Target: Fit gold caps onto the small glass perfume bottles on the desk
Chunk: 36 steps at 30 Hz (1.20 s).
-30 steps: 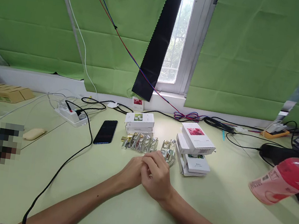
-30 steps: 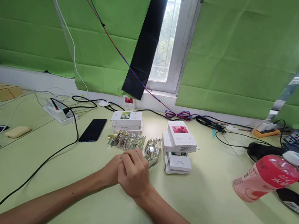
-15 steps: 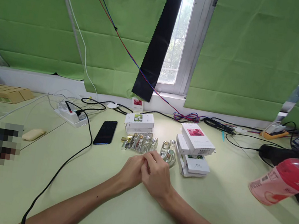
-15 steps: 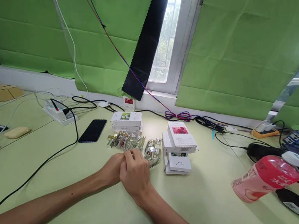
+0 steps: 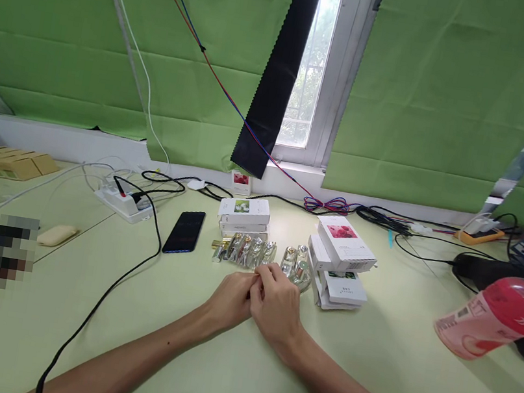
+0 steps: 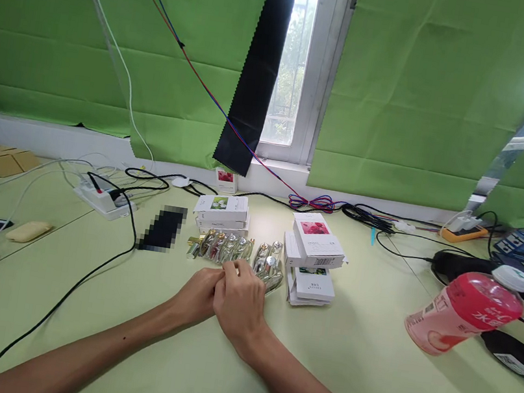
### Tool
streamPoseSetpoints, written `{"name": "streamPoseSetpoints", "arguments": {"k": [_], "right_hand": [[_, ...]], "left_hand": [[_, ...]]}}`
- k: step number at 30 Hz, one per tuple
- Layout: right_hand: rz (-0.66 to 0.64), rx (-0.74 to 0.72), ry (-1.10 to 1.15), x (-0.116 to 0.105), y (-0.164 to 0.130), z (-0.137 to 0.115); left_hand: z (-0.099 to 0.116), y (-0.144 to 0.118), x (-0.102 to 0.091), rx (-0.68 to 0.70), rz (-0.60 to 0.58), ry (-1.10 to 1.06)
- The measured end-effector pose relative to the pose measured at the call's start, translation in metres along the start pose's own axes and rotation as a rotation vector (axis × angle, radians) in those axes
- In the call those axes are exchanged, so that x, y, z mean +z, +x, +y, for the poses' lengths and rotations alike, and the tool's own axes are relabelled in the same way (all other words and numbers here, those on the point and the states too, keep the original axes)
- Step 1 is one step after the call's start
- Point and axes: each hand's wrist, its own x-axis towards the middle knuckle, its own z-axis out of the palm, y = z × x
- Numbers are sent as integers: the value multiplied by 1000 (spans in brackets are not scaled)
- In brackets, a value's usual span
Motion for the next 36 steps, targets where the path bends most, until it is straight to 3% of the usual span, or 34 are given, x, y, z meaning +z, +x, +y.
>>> {"name": "streamPoseSetpoints", "arguments": {"k": [22, 36], "right_hand": [[-104, 123, -142, -6, 3, -3], [-129, 94, -225, -8, 5, -4]], "left_hand": [[-4, 0, -1, -2, -10, -90], [-3, 0, -3, -25, -28, -88]]}}
